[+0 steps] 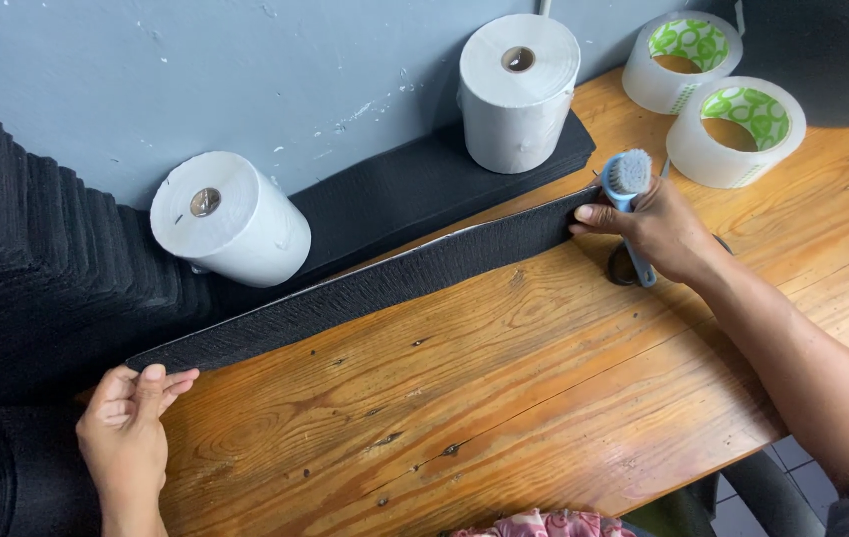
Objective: Brushing the edges and surface of a black strap using a small blue brush
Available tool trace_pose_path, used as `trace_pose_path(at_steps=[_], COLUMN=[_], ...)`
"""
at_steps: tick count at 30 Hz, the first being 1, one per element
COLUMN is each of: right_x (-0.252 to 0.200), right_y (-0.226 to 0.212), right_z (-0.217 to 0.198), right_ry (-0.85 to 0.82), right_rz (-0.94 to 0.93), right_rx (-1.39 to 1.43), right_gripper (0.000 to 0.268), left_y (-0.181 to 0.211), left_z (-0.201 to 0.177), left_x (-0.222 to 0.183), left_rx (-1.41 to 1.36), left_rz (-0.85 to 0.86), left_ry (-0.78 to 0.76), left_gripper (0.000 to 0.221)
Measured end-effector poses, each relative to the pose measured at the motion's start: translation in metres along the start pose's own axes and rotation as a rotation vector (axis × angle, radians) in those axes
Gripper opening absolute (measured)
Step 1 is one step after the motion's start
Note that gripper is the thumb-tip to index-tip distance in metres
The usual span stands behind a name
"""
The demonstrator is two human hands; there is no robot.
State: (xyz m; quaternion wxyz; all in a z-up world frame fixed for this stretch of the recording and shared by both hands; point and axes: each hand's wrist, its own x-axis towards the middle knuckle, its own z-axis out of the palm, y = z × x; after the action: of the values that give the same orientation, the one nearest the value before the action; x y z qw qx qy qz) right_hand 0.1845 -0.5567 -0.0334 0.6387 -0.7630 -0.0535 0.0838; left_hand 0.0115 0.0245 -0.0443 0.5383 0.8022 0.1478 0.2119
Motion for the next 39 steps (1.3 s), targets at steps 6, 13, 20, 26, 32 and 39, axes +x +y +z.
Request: trace_pose_path(at_steps=[6, 13, 20, 26, 32, 39], right_x=[0.002, 0.004, 0.003, 0.004, 0.005, 0.007], right_y=[0.002, 0.011, 0.006, 0.008, 0.011, 0.019], right_z=[-0.002, -0.003, 0.0, -0.003, -0.006, -0.006], right_ry=[-0.021, 0.012, 0.013, 0.014, 0.025, 0.065], right_rz=[-0.016, 0.077, 0.097, 0.089, 0.035, 0.081], right_rx=[-0.008, 0.122, 0.152, 0.169, 0.193, 0.286], right_gripper=[0.009, 0.016, 0.011, 0.016, 0.019, 0.022], left_y=[-0.006, 0.0, -0.006, 0.001, -0.007, -0.003], left_z=[-0.002, -0.002, -0.004, -0.002, -0.004, -0.006], left_x=[0.001, 0.001, 0.001, 0.0, 0.002, 0.003], left_rx=[-0.035, -0.002, -0.023, 0.01, -0.024, 0.012], left_rz=[-0.018, -0.025, -0.013, -0.009, -0.007, -0.013], left_ry=[0.017, 0.008, 0.005, -0.01, -0.025, -0.013], left_gripper=[0.024, 0.025, 0.024, 0.028, 0.025, 0.022])
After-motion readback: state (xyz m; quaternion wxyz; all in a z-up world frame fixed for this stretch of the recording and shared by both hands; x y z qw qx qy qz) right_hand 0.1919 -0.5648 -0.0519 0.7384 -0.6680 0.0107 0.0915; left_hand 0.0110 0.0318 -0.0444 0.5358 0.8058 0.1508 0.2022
